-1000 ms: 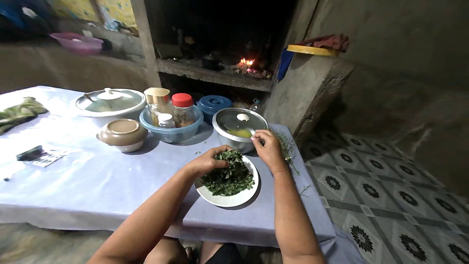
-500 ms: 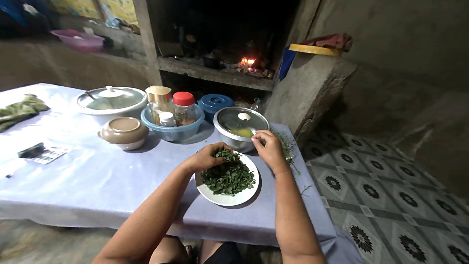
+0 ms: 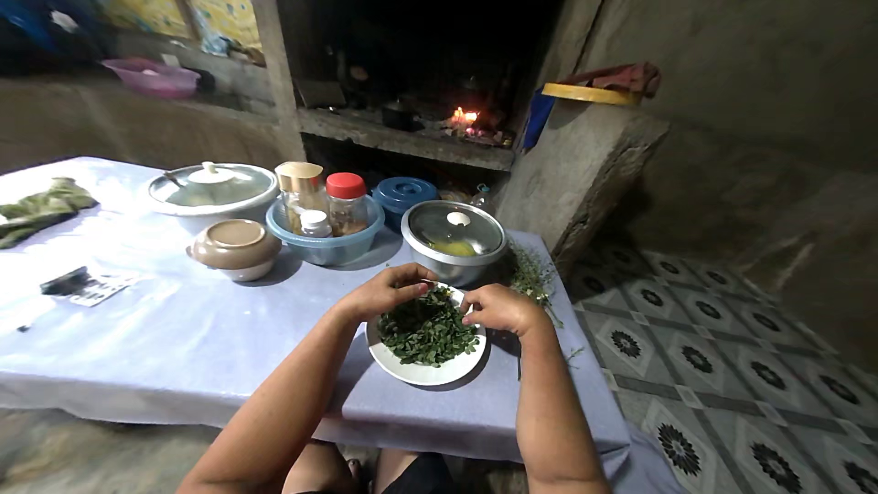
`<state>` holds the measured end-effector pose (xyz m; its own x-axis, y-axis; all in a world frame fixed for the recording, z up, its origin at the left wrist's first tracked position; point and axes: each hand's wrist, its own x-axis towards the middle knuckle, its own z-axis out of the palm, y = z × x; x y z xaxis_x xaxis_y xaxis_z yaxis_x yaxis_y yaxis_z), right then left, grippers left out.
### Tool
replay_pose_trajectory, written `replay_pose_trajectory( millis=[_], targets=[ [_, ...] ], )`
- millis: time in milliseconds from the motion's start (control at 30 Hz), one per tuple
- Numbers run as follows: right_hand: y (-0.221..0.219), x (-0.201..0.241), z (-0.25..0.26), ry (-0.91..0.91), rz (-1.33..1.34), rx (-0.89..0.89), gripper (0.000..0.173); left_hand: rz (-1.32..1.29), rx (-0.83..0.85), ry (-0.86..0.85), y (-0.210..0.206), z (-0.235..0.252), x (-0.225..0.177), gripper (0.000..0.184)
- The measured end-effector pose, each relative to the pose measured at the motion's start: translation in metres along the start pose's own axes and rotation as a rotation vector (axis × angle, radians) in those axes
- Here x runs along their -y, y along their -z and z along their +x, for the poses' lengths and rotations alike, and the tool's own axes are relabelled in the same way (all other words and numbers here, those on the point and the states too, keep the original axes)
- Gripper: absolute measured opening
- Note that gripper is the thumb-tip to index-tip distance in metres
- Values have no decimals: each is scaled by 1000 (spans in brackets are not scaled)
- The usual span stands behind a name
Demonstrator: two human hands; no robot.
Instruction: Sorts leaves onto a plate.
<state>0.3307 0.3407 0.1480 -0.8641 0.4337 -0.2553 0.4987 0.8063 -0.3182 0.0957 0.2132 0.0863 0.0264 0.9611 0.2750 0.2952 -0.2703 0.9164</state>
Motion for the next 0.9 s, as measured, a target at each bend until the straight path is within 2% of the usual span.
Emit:
replay_pose_trajectory(
  millis=[100,167,233,333,533,700,800,900],
  targets=[
    [-7,11,6,-52,-109,75,45,-24,-26,22,1,0,0,34],
    [-15,20,13,-63,-160,88,48,-43,-46,51,1,1,0,32],
    [-24,28,19,-51,-215,89,45,-57,-80,93,-1,2,1,33],
    [-26,37,23,-21,-269,94,30,-77,-108,155,-2,4,1,38],
    [-11,28,10,95,-47,-111,31,-150,-100,192,-3,4,-1,43],
    [-11,23,9,174,128,-346,33,-269,-49,96,-4,3,-3,50],
    [-13,23,11,173,152,-362,30,-373,-22,66,-3,1,-5,62],
    [-15,19,15,159,145,-350,25,-359,-32,50,-1,2,-5,69]
  ],
)
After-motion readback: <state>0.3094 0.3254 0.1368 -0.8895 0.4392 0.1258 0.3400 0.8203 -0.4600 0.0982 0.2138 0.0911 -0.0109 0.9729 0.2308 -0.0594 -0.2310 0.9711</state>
